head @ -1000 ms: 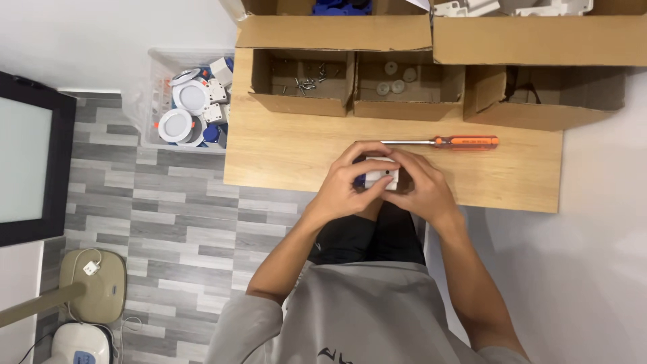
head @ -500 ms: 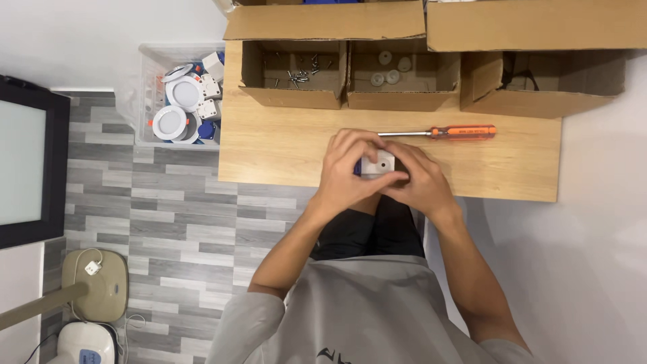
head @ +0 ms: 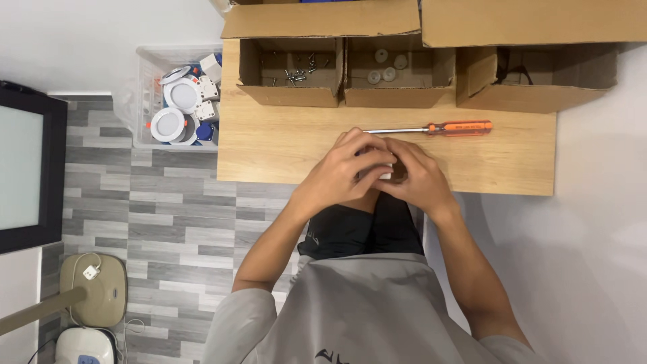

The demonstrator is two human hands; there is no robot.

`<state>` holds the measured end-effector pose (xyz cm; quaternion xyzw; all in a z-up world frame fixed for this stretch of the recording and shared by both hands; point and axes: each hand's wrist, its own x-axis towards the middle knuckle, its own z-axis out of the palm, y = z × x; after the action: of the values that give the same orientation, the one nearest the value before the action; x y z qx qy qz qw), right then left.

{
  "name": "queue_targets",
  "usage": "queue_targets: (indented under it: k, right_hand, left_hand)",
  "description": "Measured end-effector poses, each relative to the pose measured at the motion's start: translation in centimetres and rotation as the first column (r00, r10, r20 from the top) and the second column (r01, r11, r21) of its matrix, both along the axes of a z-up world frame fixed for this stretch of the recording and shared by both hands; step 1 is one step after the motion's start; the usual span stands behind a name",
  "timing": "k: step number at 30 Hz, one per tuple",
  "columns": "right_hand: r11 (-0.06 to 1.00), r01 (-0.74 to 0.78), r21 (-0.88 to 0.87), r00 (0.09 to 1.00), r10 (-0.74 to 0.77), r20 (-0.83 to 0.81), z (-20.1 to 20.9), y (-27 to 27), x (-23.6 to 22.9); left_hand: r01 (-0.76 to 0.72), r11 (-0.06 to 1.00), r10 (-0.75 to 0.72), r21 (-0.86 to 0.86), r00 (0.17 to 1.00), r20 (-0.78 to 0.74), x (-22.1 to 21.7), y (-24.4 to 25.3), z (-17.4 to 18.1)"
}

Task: The person uses a screwdriver to tighten screws on a white and blue electrical component. They then pick up a blue plastic part and a white plastic part, inspecting them before reassembling the components and securing them with the screwdriver.

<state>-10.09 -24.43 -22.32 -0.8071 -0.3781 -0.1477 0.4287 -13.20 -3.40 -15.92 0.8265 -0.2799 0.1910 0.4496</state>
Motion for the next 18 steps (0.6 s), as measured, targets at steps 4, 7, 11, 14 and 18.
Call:
queue_targets:
  k: [4, 7, 11, 14, 18]
  right_hand:
    - [1.0, -0.002, -0.008, 1.0, 0.002, -0.003, 0.0, -0.1, 0.0]
    - [1.0, -0.003, -0.013, 1.0, 0.003, -0.005, 0.0, -0.1, 0.0]
    - [1.0, -0.026, -0.004, 1.0, 0.026, 0.0, -0.7, -0.5, 0.3]
    - [1.0, -0.006, -0.009, 1.0, 0.006, 0.013, 1.0, 0.1, -0.1]
    - [1.0, -0.007, 0.006, 1.0, 0.007, -0.001, 1.3, 0.3, -0.2]
  left_hand:
    - [-0.073, 0.997, 0.071, 0.029, 0.996, 0.049, 0.4, -0.4, -0.2]
    - [-0.113, 0.993, 0.11, 0.045, 0.992, 0.061, 0.5, -0.8, 0.3]
    - [-0.025, 0.999, 0.022, 0.035, 0.997, 0.076, 0.4, -0.5, 1.3]
    - [0.13, 0.991, -0.13, 0.032, 0.991, 0.021, 0.0, -0.1, 2.8]
    - [0.178, 0.983, -0.178, 0.035, 0.984, -0.002, 0.2, 0.6, 2.3]
